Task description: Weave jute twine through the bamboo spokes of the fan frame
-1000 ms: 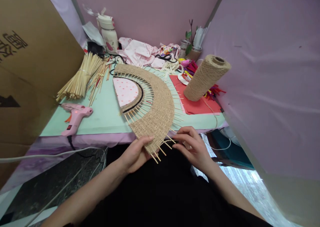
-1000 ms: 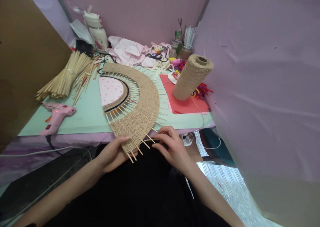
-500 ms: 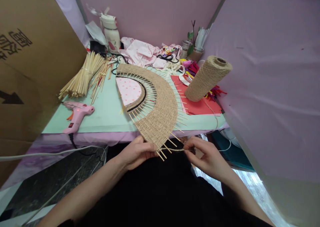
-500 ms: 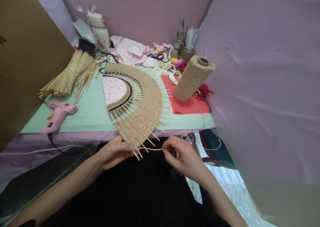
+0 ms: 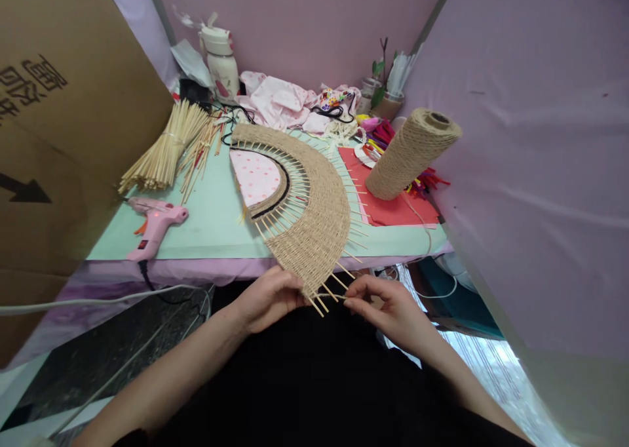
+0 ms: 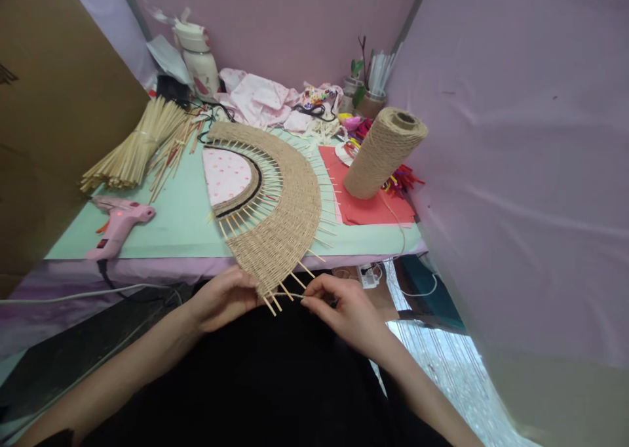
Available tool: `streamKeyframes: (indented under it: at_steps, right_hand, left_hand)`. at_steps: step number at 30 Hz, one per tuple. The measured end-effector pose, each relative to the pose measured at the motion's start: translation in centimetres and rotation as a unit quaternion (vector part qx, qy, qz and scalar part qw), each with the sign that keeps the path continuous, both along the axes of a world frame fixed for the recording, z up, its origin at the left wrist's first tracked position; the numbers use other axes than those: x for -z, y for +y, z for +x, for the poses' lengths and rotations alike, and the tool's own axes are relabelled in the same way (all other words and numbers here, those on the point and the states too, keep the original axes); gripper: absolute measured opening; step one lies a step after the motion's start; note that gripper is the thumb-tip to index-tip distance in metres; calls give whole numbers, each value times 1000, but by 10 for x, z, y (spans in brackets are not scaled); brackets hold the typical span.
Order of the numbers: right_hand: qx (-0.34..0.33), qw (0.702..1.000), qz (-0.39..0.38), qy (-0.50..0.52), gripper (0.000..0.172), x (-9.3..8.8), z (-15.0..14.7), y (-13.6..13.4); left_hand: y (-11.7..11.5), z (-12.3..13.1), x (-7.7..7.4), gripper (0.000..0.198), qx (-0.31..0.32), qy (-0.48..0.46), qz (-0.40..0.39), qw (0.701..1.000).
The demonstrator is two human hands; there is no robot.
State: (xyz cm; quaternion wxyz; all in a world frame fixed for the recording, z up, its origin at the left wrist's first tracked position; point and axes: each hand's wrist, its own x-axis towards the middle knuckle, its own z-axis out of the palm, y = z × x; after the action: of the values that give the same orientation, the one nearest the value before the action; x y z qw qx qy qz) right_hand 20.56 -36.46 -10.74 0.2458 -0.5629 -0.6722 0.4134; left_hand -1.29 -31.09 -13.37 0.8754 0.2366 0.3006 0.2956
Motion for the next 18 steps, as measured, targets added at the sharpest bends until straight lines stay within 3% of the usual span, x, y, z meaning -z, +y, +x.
streamKeyframes:
  at_steps: [10, 18]
  right_hand:
    - [-46, 999, -7, -24, 11, -2, 3, -5]
    - [-157, 987, -22, 11, 12, -9, -5, -4]
  left_hand:
    - [0, 2, 4, 18, -11, -7, -6, 1000]
    - [0, 4, 3, 21, -1, -2, 8, 1000]
